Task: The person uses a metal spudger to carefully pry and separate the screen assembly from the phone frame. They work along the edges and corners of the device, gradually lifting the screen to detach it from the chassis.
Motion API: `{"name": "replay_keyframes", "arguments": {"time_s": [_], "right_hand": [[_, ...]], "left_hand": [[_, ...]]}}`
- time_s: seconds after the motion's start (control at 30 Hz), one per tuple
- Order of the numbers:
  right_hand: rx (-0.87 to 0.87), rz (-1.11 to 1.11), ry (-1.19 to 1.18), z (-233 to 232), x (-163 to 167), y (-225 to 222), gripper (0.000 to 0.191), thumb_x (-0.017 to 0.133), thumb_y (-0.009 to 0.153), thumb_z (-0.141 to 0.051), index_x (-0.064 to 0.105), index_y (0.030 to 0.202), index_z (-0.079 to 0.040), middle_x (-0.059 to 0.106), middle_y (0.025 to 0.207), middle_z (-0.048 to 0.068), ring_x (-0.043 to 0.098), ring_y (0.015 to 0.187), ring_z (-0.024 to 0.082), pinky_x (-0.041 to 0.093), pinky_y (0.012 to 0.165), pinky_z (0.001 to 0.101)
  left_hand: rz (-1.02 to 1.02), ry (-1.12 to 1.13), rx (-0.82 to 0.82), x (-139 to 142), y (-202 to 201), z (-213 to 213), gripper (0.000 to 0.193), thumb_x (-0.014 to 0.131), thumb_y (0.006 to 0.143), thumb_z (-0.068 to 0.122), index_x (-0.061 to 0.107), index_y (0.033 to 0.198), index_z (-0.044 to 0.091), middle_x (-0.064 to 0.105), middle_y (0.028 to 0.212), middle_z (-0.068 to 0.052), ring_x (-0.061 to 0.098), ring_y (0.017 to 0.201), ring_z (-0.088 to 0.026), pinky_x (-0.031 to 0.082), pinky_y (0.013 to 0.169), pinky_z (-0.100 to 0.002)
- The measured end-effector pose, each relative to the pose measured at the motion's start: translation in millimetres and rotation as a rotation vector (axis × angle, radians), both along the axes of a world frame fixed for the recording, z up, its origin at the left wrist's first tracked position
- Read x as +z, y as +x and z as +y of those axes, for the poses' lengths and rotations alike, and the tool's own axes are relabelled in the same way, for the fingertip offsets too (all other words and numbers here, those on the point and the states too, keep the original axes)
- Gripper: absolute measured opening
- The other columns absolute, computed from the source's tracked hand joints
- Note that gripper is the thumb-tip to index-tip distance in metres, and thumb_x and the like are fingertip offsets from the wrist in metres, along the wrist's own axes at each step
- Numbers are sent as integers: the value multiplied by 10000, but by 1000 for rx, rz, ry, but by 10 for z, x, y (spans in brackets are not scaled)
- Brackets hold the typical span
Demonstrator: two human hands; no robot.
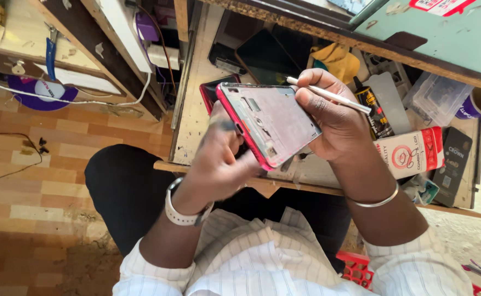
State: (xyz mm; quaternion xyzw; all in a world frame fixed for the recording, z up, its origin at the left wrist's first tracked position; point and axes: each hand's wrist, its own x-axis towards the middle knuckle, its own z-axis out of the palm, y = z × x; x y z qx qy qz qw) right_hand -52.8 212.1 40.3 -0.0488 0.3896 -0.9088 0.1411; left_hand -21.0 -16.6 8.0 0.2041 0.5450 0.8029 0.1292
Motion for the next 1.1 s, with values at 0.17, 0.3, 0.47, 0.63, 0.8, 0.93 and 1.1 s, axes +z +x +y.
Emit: {"name": "replay_keyframes", "arguments": {"time_s": [0.17, 0.3, 0.47, 0.63, 0.8, 0.93, 1.1], "right_hand": [[-57, 36, 149, -56, -78, 58, 197, 698, 1006, 47, 611, 1178, 10, 718, 1091, 141, 722, 940, 166, 589, 844, 266], [-79, 66, 398, -174, -69, 107, 201, 703, 1055, 9, 637, 1241, 47, 695, 989, 106, 664, 903, 118, 522, 783, 218], [-273, 262, 611, -198, 101, 185, 269, 581, 1012, -134, 609, 1260, -32, 754, 995, 114, 725, 819, 113, 600, 745, 230], [-276, 501, 806, -188, 104, 210, 180, 634, 1073, 29, 604, 1248, 60, 735, 1097, 170, 734, 964, 161, 621, 886, 277], [-306, 573, 776, -196, 27, 235, 135, 616, 1075, 79, 600, 1207, 55, 723, 1104, 176, 736, 961, 137, 635, 910, 260], [-329, 617, 852, -215, 19, 259, 153, 632, 1059, 86, 585, 1201, 54, 720, 1141, 190, 699, 958, 105, 590, 861, 215], [-348, 654, 933, -256, 24, 268, 160, 638, 1046, 89, 582, 1193, 60, 724, 1146, 200, 704, 984, 109, 595, 882, 224]], "left_hand": [[321, 233, 268, 20, 88, 244, 1035, 914, 842, 405, 255, 1582, 105, 448, 1518, -79, 480, 1354, -147, 437, 1176, -310], [232, 256, 315, -34, 148, 237, 795, 924, 892, 306, 387, 1444, 108, 485, 1403, -102, 510, 1273, -156, 478, 1113, -321], [160, 320, 362, -95, 188, 184, 661, 892, 941, 278, 436, 1382, 92, 488, 1351, -103, 508, 1241, -162, 475, 1109, -322], [249, 210, 472, -108, 164, 207, 650, 873, 941, 241, 444, 1402, 81, 469, 1314, -69, 490, 1216, -135, 461, 1084, -290], [309, 191, 523, -109, 157, 265, 650, 865, 951, 228, 426, 1411, 100, 457, 1342, -64, 468, 1260, -132, 453, 1106, -283], [339, 81, 554, -96, 152, 250, 672, 865, 923, 241, 423, 1411, 105, 460, 1302, -60, 489, 1217, -131, 468, 1071, -273], [371, 31, 564, -72, 146, 277, 699, 866, 923, 259, 390, 1416, 123, 433, 1322, -52, 490, 1209, -124, 490, 1053, -267]]}}
